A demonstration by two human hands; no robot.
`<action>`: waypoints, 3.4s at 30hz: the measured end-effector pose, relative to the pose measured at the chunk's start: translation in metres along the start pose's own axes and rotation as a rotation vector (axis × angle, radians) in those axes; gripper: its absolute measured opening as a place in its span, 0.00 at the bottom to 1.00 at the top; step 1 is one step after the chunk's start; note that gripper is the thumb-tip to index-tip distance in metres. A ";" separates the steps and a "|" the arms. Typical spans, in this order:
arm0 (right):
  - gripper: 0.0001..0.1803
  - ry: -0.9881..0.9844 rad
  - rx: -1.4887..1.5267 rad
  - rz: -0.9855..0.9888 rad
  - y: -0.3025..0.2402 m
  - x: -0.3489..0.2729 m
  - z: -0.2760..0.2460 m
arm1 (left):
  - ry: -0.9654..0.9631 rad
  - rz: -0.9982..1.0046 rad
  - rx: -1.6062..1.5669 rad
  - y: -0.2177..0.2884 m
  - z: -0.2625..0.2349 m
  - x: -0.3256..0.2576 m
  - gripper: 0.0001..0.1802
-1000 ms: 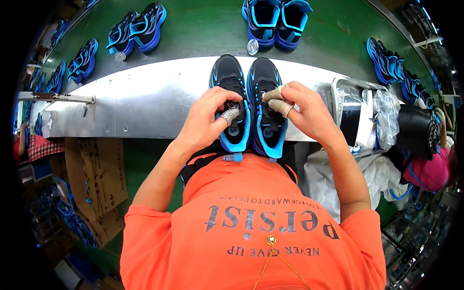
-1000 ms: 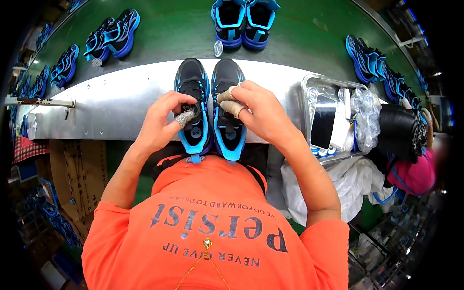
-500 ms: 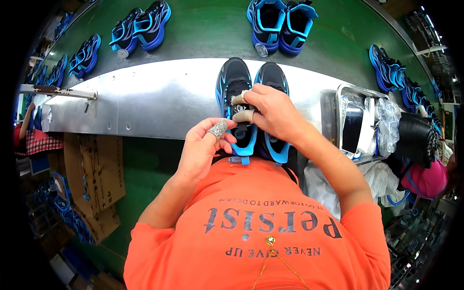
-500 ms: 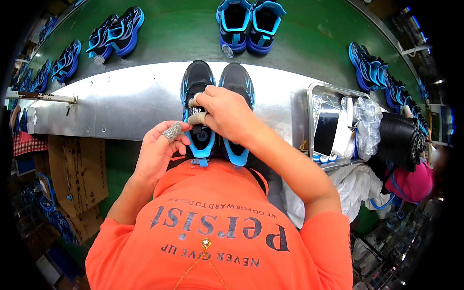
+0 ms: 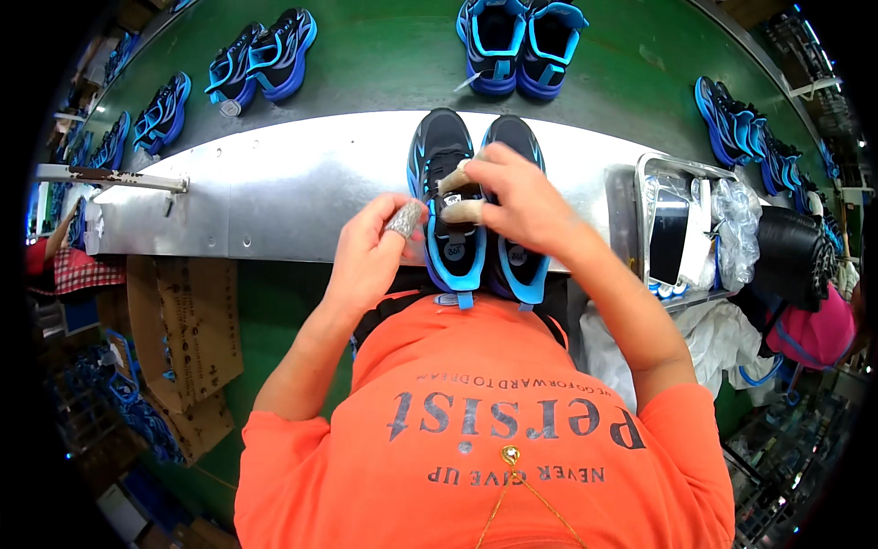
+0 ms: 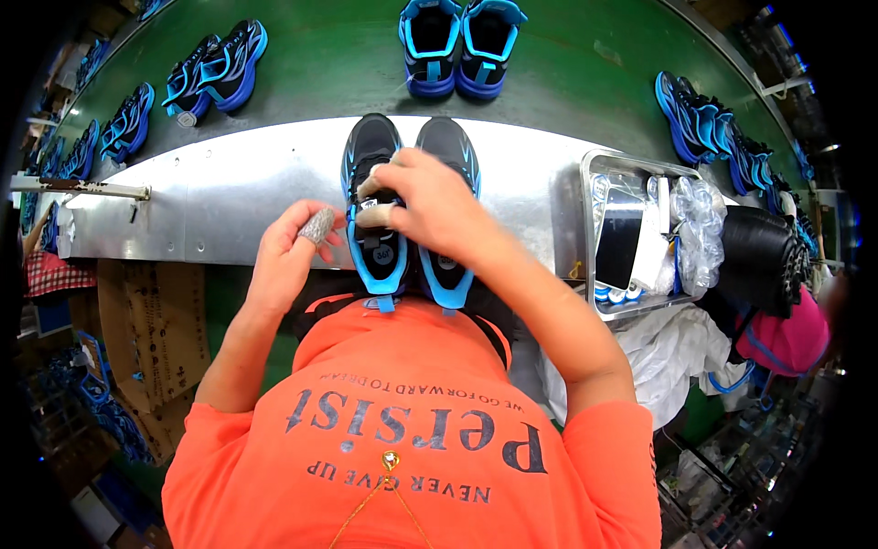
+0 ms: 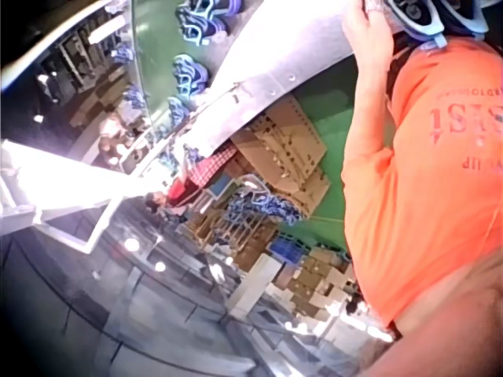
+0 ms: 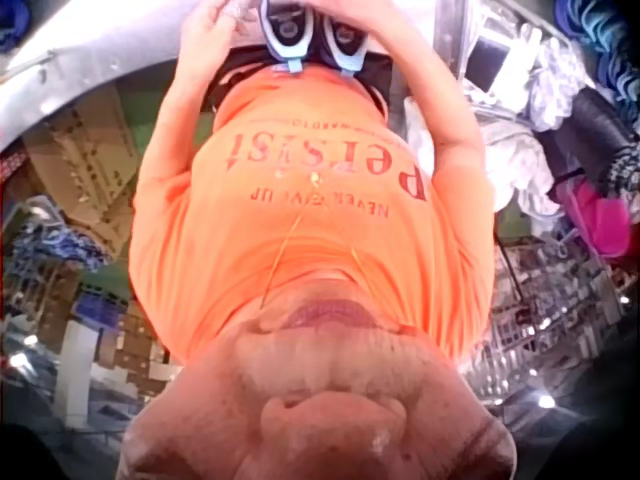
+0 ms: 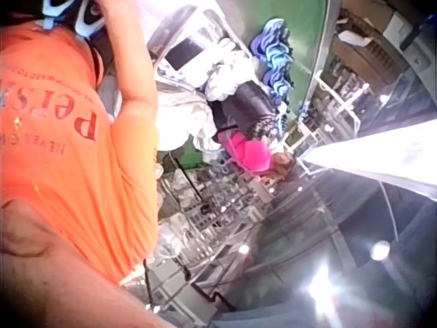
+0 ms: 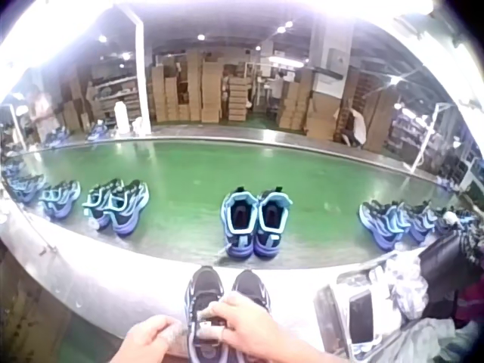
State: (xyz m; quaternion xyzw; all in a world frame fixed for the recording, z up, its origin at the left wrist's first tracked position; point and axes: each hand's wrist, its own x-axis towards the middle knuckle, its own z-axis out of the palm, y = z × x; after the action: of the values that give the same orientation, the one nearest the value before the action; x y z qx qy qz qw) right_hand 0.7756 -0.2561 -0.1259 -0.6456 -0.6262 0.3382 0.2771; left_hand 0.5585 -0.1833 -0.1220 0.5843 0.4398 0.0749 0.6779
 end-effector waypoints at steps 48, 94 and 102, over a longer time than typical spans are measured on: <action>0.18 -0.018 0.046 0.013 0.002 0.000 0.010 | -0.148 -0.137 -0.020 -0.005 0.023 -0.021 0.09; 0.15 0.217 0.052 0.379 0.100 0.011 -0.080 | 0.243 0.393 1.398 0.086 -0.103 0.211 0.20; 0.31 0.156 -0.060 0.423 0.105 0.075 -0.078 | 0.333 0.670 1.155 0.092 -0.042 0.272 0.14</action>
State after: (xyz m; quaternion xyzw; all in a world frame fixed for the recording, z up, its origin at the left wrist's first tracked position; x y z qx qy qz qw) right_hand 0.9011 -0.1826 -0.1666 -0.7946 -0.4635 0.3187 0.2284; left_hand 0.7310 0.0428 -0.1787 0.9372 0.3030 0.1227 0.1213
